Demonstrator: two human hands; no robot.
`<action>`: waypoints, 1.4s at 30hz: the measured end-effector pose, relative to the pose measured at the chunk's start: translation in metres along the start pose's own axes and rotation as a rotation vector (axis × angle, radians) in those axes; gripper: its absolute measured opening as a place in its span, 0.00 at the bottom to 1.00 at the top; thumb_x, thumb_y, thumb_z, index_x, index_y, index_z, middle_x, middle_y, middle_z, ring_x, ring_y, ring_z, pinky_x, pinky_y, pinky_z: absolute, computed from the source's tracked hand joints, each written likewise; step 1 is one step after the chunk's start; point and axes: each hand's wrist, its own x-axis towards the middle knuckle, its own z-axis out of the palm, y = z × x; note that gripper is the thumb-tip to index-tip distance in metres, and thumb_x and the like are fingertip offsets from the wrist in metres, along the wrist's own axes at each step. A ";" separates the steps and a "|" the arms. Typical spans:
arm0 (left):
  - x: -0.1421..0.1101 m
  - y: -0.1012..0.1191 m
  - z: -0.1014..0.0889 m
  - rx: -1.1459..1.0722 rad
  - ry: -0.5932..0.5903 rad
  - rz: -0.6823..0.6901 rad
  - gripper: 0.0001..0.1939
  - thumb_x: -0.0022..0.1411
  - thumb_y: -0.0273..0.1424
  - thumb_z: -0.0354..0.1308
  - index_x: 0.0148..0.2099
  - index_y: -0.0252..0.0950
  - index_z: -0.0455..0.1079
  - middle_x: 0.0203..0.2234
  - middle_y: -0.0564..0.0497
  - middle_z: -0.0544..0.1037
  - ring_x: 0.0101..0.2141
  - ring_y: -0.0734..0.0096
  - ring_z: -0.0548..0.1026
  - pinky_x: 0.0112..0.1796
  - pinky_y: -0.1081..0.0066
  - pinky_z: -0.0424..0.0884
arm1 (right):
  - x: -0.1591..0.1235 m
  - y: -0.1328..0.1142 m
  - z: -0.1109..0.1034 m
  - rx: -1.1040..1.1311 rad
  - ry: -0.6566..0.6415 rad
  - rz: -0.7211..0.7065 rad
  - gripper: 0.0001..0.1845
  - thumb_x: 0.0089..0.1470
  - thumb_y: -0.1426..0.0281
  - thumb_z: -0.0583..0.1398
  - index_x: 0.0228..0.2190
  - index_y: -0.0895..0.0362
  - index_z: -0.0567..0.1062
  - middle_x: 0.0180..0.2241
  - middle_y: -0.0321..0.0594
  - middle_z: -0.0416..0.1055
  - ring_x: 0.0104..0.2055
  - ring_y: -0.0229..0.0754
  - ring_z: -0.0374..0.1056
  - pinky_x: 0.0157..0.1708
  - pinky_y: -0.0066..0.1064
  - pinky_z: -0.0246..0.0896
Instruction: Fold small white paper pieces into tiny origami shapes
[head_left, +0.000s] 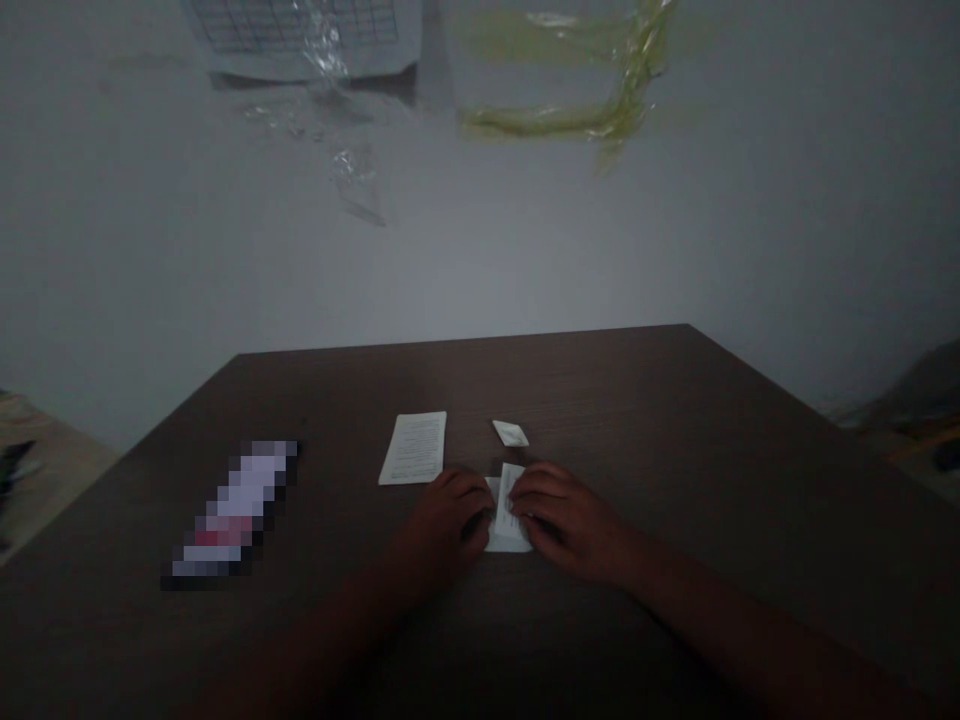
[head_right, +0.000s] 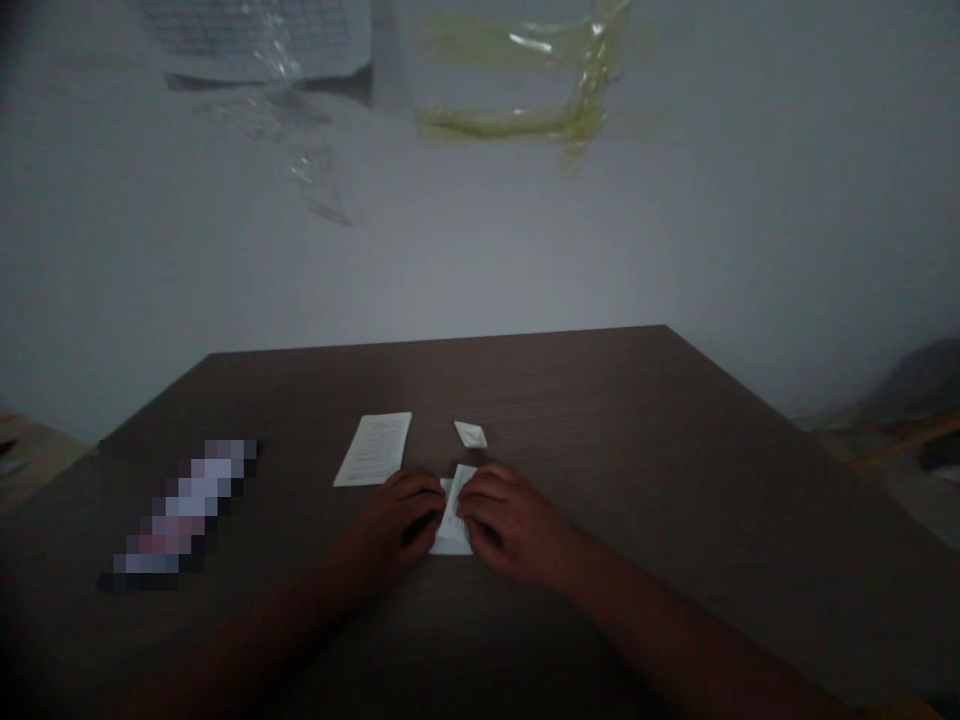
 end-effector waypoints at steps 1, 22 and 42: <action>0.000 0.000 0.000 -0.009 0.000 0.000 0.14 0.74 0.18 0.67 0.53 0.41 0.84 0.53 0.47 0.90 0.57 0.54 0.86 0.63 0.59 0.83 | 0.000 -0.001 -0.001 -0.009 -0.013 0.004 0.16 0.74 0.80 0.63 0.54 0.51 0.83 0.49 0.47 0.88 0.53 0.52 0.85 0.59 0.49 0.86; 0.008 0.011 -0.010 -0.048 -0.012 -0.034 0.16 0.73 0.18 0.64 0.53 0.40 0.89 0.57 0.44 0.91 0.60 0.49 0.87 0.68 0.50 0.83 | -0.012 0.002 -0.013 -0.161 -0.163 0.072 0.15 0.78 0.75 0.64 0.57 0.53 0.88 0.54 0.51 0.91 0.59 0.57 0.88 0.66 0.58 0.87; 0.005 -0.001 -0.009 -0.093 -0.022 -0.017 0.16 0.75 0.19 0.66 0.56 0.40 0.90 0.60 0.45 0.90 0.63 0.52 0.85 0.69 0.50 0.81 | -0.020 0.022 -0.020 -0.013 -0.214 0.083 0.16 0.79 0.75 0.66 0.60 0.50 0.89 0.60 0.49 0.90 0.65 0.53 0.87 0.70 0.56 0.85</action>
